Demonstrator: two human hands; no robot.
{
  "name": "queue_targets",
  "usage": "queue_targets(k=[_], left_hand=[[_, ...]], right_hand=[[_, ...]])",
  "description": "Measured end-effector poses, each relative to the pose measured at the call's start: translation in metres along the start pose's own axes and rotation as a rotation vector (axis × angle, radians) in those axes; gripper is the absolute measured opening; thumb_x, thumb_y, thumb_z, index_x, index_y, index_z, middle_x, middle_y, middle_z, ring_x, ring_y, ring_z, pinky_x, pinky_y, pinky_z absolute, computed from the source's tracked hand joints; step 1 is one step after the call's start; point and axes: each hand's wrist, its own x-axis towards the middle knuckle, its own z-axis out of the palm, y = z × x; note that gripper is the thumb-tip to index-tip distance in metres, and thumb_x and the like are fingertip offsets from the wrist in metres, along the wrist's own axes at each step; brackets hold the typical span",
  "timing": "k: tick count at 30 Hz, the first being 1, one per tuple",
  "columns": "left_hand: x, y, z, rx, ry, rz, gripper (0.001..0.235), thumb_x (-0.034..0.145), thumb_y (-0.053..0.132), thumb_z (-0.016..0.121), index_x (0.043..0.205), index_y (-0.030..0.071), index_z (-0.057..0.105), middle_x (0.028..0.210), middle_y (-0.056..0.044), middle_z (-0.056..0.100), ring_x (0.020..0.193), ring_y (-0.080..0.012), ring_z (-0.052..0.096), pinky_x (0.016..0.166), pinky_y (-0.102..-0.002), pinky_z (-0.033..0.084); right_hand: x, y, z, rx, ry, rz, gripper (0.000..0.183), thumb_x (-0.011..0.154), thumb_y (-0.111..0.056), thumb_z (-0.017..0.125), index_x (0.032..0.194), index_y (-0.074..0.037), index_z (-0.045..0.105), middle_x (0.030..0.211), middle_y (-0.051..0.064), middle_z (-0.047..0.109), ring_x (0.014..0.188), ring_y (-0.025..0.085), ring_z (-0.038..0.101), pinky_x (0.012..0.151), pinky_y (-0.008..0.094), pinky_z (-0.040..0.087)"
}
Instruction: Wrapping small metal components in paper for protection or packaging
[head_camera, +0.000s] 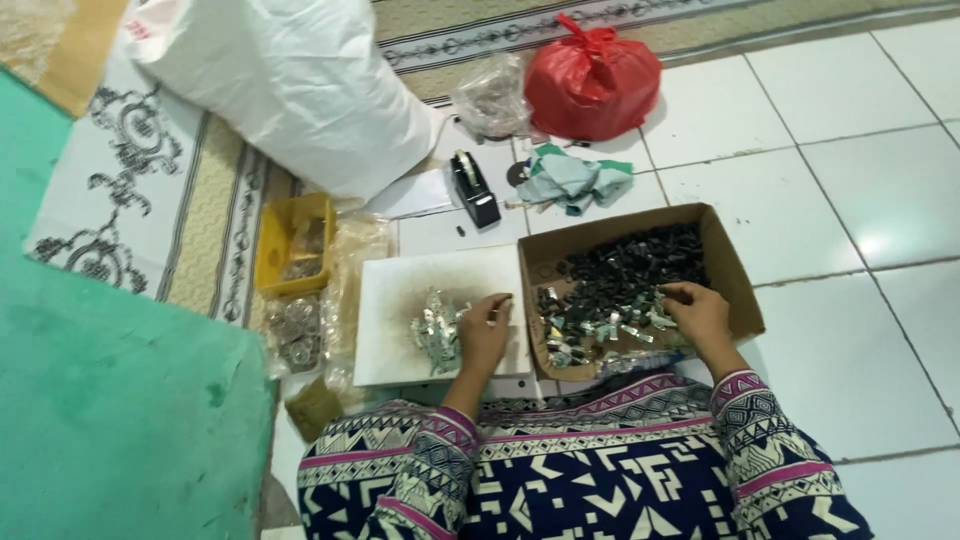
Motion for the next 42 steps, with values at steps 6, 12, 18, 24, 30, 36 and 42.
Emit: queue_targets(k=[6, 12, 18, 24, 30, 36, 42], left_hand=[[-0.017, 0.049, 0.093, -0.027, -0.314, 0.004, 0.019, 0.098, 0.022, 0.069, 0.111, 0.012, 0.078, 0.096, -0.011, 0.077, 0.086, -0.0269, 0.075, 0.073, -0.036, 0.061], [-0.031, 0.073, 0.154, 0.065, -0.602, 0.012, 0.025, 0.095, 0.01, 0.063, 0.117, 0.012, 0.075, 0.105, -0.01, 0.073, 0.096, -0.0253, 0.073, 0.08, -0.034, 0.062], [-0.024, 0.092, 0.176, 0.052, -0.796, 0.061, 0.032, 0.096, 0.004, 0.056, 0.125, -0.003, 0.068, 0.116, -0.025, 0.069, 0.108, -0.0415, 0.068, 0.089, -0.045, 0.059], [-0.005, 0.092, 0.195, 0.309, -0.886, 0.314, 0.04, 0.093, 0.006, 0.055, 0.131, 0.0, 0.065, 0.133, -0.022, 0.064, 0.122, -0.0421, 0.062, 0.102, -0.047, 0.055], [-0.003, 0.051, 0.231, 0.587, -0.838, 0.383, 0.04, 0.086, 0.012, 0.063, 0.125, 0.008, 0.07, 0.125, -0.012, 0.066, 0.113, -0.0337, 0.064, 0.092, -0.042, 0.059], [-0.004, 0.04, 0.24, 0.665, -0.783, 0.435, 0.037, 0.088, 0.005, 0.063, 0.124, 0.007, 0.07, 0.121, -0.011, 0.067, 0.113, -0.0297, 0.062, 0.088, -0.038, 0.061], [-0.009, 0.017, 0.256, 0.732, -0.643, 0.552, 0.019, 0.086, 0.007, 0.071, 0.105, 0.008, 0.076, 0.119, -0.007, 0.068, 0.111, -0.0247, 0.061, 0.082, -0.029, 0.061]], right_hand=[[-0.002, 0.036, 0.002, -0.253, 0.013, -0.01, 0.027, 0.086, -0.023, 0.074, 0.113, -0.024, 0.08, 0.106, 0.016, 0.077, 0.106, 0.037, 0.072, 0.089, 0.044, 0.061], [-0.005, -0.012, -0.012, -0.348, -0.083, 0.056, 0.02, 0.084, -0.007, 0.065, 0.096, 0.002, 0.078, 0.084, 0.024, 0.075, 0.083, 0.035, 0.075, 0.072, 0.042, 0.064], [-0.015, -0.077, -0.047, -0.417, -0.231, 0.055, 0.022, 0.083, 0.002, 0.065, 0.1, 0.011, 0.076, 0.091, 0.032, 0.073, 0.093, 0.042, 0.074, 0.08, 0.048, 0.063], [0.002, -0.064, -0.032, -0.484, -0.262, 0.025, 0.025, 0.092, -0.002, 0.059, 0.106, 0.005, 0.078, 0.094, 0.027, 0.075, 0.091, 0.037, 0.074, 0.08, 0.046, 0.063], [0.009, -0.061, -0.034, -0.445, -0.326, 0.147, 0.029, 0.091, 0.002, 0.053, 0.105, 0.005, 0.079, 0.092, 0.026, 0.077, 0.092, 0.037, 0.075, 0.079, 0.044, 0.062], [0.033, -0.014, -0.013, -0.376, -0.212, 0.213, 0.024, 0.091, 0.0, 0.056, 0.095, 0.007, 0.079, 0.078, 0.026, 0.074, 0.074, 0.034, 0.073, 0.063, 0.042, 0.06], [0.03, -0.02, 0.002, -0.654, -0.28, 0.074, 0.028, 0.09, 0.004, 0.051, 0.085, 0.006, 0.078, 0.082, 0.024, 0.075, 0.083, 0.033, 0.074, 0.075, 0.042, 0.063]])
